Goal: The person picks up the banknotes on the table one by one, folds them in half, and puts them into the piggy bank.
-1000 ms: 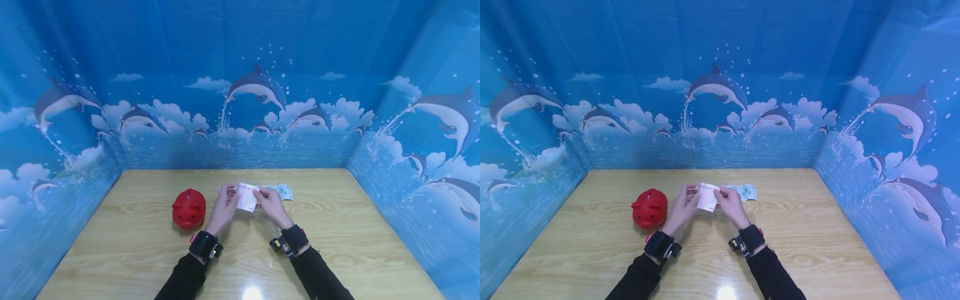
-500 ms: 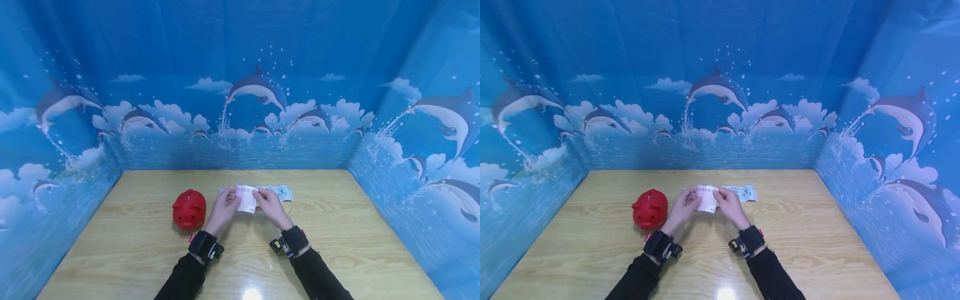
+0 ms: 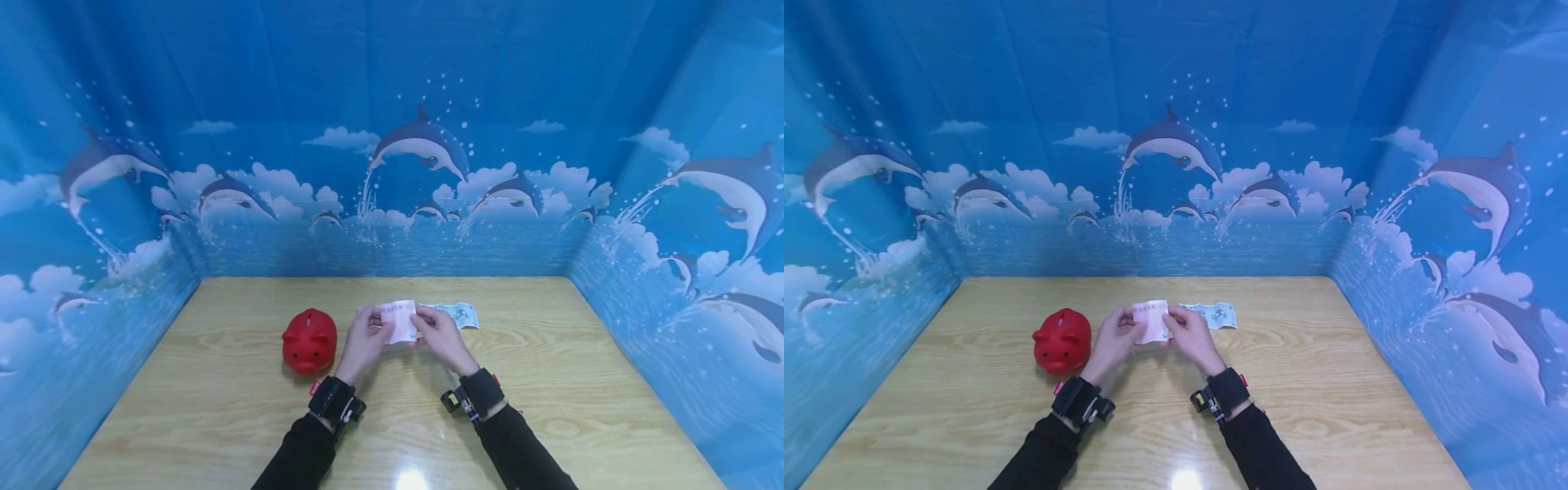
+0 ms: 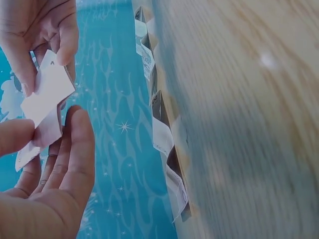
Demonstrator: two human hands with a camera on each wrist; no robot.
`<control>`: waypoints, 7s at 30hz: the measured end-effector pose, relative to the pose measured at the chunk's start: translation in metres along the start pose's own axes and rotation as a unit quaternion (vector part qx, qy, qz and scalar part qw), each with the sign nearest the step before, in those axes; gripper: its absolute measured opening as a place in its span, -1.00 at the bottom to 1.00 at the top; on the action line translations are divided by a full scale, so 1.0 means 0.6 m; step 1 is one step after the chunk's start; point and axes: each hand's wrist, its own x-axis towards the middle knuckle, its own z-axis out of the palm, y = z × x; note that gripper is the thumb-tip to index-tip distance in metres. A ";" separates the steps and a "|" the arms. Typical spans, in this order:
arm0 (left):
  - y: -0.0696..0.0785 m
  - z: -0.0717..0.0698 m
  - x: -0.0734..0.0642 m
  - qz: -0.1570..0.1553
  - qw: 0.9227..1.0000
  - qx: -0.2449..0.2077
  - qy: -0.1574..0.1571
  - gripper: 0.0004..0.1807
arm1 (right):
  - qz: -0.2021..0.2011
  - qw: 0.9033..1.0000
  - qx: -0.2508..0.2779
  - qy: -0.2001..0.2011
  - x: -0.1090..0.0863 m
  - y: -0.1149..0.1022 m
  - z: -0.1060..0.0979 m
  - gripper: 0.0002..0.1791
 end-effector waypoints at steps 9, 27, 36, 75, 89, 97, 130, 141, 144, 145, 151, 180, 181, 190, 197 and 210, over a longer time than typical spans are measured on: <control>0.001 0.001 -0.001 0.038 0.999 0.008 0.007 -0.87 | -0.005 0.995 -0.091 0.044 0.000 -0.002 0.002 -0.71; 0.002 0.000 -0.001 0.078 0.997 0.027 0.004 -0.73 | -0.012 0.999 -0.032 0.005 -0.001 0.001 0.008 -0.70; 0.003 0.003 -0.006 0.083 0.995 0.043 -0.016 -0.71 | -0.004 1.000 -0.009 0.005 -0.001 0.004 0.006 -0.63; 0.002 0.007 -0.006 0.113 0.988 0.093 -0.056 -0.65 | -0.024 0.999 0.047 -0.012 0.002 -0.002 0.003 -0.63; 0.004 0.009 -0.010 0.113 0.985 0.120 -0.059 -0.57 | -0.016 0.999 0.037 -0.003 -0.001 -0.001 0.004 -0.62; -0.003 0.012 -0.008 0.154 0.978 0.139 -0.038 -0.62 | -0.014 0.999 0.030 -0.002 -0.004 -0.004 0.008 -0.61; 0.000 0.015 -0.004 0.165 0.975 0.146 -0.034 -0.59 | -0.012 0.999 0.028 0.024 -0.001 -0.004 0.007 -0.70; 0.002 0.012 -0.005 0.149 0.980 0.126 -0.048 -0.57 | -0.006 0.999 0.041 0.019 0.001 -0.001 0.003 -0.62; 0.001 0.013 -0.005 0.152 0.980 0.110 -0.059 -0.57 | -0.003 0.999 0.039 0.017 0.002 -0.001 0.001 -0.62; 0.000 0.013 -0.005 0.156 0.980 0.110 -0.062 -0.57 | -0.003 0.999 0.036 0.017 0.002 -0.001 0.001 -0.62; -0.001 0.015 -0.008 0.155 0.979 0.116 -0.069 -0.53 | -0.003 1.000 -0.005 0.022 -0.011 -0.028 0.002 -0.66; -0.002 0.013 -0.010 0.212 0.964 0.152 -0.045 -0.76 | -0.027 0.994 0.019 0.104 0.004 0.000 0.004 -0.79; -0.002 0.013 -0.009 0.219 0.962 0.155 -0.047 -0.74 | -0.030 0.993 0.021 0.110 0.004 0.001 0.004 -0.79; -0.003 0.012 -0.008 0.235 0.959 0.145 -0.061 -0.69 | -0.025 0.993 0.063 0.094 0.003 -0.002 0.000 -0.72; -0.002 0.011 -0.007 0.211 0.965 0.152 -0.045 -0.73 | -0.027 0.995 0.087 0.031 0.003 -0.003 -0.002 -0.66; 0.002 0.017 -0.008 0.194 0.969 0.143 -0.048 -0.76 | -0.039 0.997 0.072 0.015 0.002 -0.003 -0.007 -0.68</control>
